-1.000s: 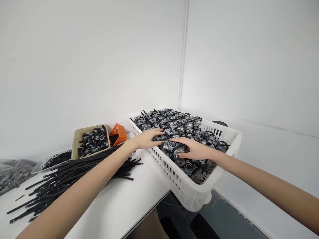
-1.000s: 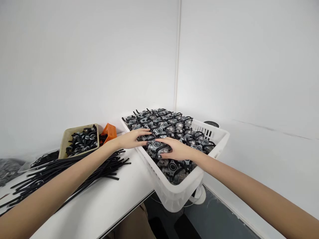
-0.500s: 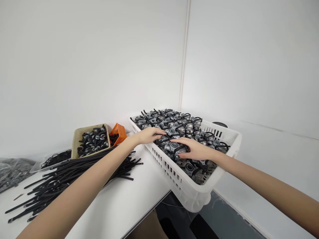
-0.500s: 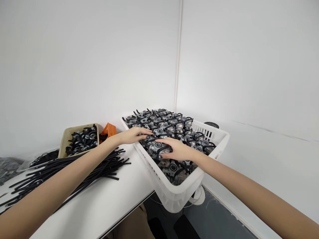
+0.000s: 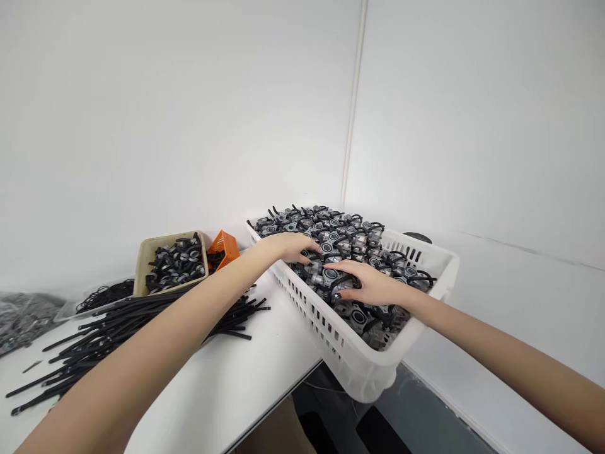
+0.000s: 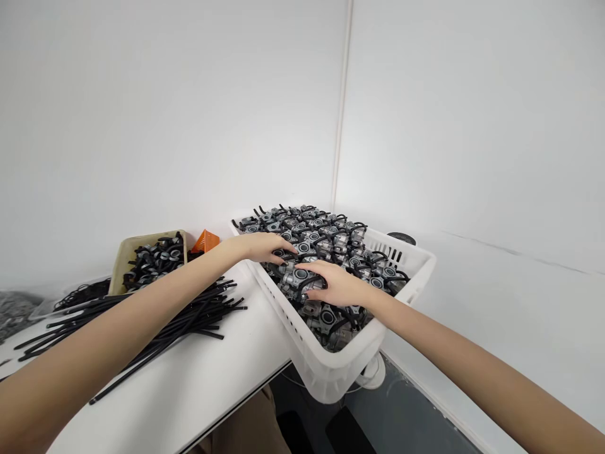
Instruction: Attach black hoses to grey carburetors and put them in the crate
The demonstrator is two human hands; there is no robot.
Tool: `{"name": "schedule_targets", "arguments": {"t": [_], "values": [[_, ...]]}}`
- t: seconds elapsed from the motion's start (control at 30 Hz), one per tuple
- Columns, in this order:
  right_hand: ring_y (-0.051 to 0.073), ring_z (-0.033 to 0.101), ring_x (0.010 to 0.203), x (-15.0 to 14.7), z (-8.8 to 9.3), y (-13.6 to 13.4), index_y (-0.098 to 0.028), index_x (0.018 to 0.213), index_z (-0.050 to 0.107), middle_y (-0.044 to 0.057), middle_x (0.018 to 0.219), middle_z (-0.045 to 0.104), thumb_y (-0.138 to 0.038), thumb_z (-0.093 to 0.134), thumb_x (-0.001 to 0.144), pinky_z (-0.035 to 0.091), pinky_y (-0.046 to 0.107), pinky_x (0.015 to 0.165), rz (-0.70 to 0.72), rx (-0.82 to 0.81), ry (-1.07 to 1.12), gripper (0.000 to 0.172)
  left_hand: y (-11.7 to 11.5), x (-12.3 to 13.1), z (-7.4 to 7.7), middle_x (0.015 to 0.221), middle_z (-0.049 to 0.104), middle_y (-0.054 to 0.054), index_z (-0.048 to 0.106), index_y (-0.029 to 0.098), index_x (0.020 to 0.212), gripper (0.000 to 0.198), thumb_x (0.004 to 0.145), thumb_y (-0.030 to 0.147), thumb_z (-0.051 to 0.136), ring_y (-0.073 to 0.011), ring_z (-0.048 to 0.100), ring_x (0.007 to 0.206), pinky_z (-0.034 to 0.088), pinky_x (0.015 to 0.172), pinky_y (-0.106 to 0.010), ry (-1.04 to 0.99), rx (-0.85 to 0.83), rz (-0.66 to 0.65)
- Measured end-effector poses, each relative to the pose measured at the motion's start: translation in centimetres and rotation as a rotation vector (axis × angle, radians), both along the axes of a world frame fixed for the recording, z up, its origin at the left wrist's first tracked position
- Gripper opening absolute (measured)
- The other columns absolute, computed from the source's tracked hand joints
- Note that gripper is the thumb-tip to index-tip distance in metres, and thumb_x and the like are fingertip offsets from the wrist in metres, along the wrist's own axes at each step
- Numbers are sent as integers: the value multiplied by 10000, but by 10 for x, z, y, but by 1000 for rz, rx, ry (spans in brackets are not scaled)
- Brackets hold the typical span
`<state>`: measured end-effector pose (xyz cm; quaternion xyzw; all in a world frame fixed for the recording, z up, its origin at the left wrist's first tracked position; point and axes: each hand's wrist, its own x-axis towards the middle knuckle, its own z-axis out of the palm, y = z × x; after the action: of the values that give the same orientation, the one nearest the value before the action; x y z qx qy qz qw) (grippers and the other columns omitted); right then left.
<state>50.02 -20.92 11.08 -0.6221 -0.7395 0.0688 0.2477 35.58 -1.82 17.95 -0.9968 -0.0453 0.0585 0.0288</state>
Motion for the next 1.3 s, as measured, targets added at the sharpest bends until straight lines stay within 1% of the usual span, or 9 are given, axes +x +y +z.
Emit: {"name": "schedule_targets", "arguments": {"t": [0.13,0.3,0.67,0.77,0.93,1.0,1.13,1.2,1.3], "values": [[289,557,1222,-2,-1,2,-244,1386,500,102,1343,590,-267,673,810,439,452,1039,-35,20,-19,602,5,-3,-4,1333,611,-77,520,237,1342,451,892,249,543,-233,591,1166,454,922,-300,-15,19,-12],[291,543,1261,-1,-5,8,-257,1373,522,71,1374,584,-264,654,817,429,456,1064,-31,71,-11,570,13,-1,-9,1328,610,-74,516,239,1323,429,895,244,539,-214,591,1159,454,903,-276,-34,11,-20],[277,560,1244,-2,-4,9,-258,1350,536,75,1381,578,-250,657,824,460,414,1025,-21,78,45,539,18,-3,-8,1347,591,-68,504,241,1316,427,889,238,522,-205,575,1180,436,943,-280,-36,-34,-11],[266,607,1169,-1,0,8,-248,1343,537,77,1365,590,-210,662,813,485,400,975,-23,41,40,546,18,-2,-8,1347,588,-84,493,236,1324,425,899,257,506,-218,575,1178,442,933,-293,-34,-23,-1],[217,684,940,-1,5,-1,-248,1339,537,74,1390,568,-175,655,799,538,339,806,-62,4,69,557,22,1,-8,1337,593,-99,489,218,1334,422,918,287,473,-233,581,1166,452,915,-295,-36,-2,26],[230,671,1002,1,6,-4,-261,1347,528,61,1409,551,-165,641,799,538,340,802,-96,13,100,568,24,2,-9,1347,586,-100,490,214,1336,425,918,290,472,-238,577,1172,450,928,-301,-42,0,25],[262,535,1261,10,8,-7,-258,1318,551,47,1389,569,-110,634,768,478,389,966,-133,109,153,576,27,2,-11,1377,565,-88,473,222,1352,446,906,251,473,-230,564,1195,438,961,-308,-49,-5,20],[259,524,1277,12,9,-7,-254,1307,555,54,1375,579,-94,638,753,445,416,1016,-138,143,176,583,27,1,-11,1374,569,-63,479,246,1347,478,871,216,508,-225,559,1200,438,960,-302,-45,-12,19],[265,536,1265,10,10,-6,-263,1308,547,65,1355,591,-110,657,751,441,429,1019,-108,148,181,588,27,-1,-12,1340,594,-26,512,285,1313,485,835,215,560,-214,566,1183,442,935,-279,-48,-35,3]]}}
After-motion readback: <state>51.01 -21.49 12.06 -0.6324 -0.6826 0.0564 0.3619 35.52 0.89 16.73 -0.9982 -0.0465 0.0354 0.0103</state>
